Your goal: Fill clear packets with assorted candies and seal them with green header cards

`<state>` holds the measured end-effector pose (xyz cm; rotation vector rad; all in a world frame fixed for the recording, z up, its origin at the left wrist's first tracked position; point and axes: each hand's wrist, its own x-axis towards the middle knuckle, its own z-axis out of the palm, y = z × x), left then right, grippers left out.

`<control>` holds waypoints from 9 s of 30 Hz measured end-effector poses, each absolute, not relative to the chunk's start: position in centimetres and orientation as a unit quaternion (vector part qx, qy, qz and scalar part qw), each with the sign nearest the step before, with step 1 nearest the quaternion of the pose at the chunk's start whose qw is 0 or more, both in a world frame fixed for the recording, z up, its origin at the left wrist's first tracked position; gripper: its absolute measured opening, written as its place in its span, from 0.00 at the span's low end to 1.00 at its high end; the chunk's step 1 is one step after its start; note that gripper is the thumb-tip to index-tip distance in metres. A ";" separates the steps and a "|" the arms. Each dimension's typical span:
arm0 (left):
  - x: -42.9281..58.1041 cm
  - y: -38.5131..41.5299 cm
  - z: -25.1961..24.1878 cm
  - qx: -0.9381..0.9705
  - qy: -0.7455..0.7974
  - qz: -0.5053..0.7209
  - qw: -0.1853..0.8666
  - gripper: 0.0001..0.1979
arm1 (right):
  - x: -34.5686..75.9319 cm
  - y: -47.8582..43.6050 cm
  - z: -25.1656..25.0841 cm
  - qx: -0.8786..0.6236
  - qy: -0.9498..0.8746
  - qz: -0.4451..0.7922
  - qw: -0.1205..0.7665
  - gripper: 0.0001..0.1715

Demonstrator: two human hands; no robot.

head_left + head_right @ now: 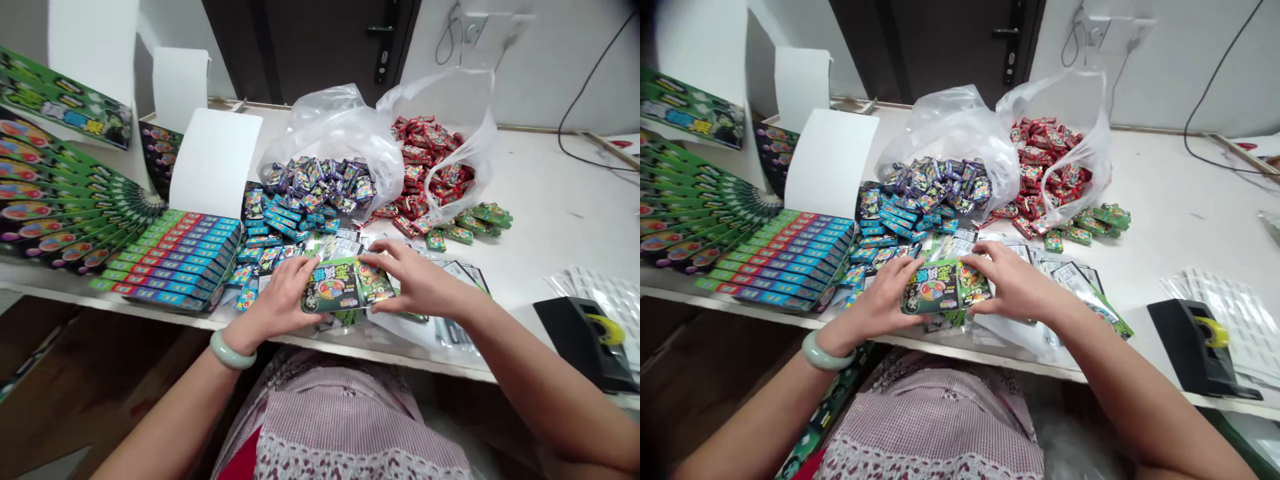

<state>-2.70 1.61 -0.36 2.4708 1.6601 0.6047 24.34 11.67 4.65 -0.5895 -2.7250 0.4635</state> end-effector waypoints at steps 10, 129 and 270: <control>-2.0 0.9 -0.6 0.797 0.542 0.227 0.137 0.51 | 22.7 11.3 3.7 -0.193 -0.962 0.131 0.142 0.53; -4.4 -1.1 -1.7 0.798 0.549 0.249 -0.009 0.53 | 19.2 10.4 1.8 -0.422 -0.716 0.464 0.308 0.14; -7.2 -3.4 -2.1 0.750 0.599 0.263 0.098 0.51 | 16.8 10.9 4.0 -0.147 -0.949 0.274 0.059 0.41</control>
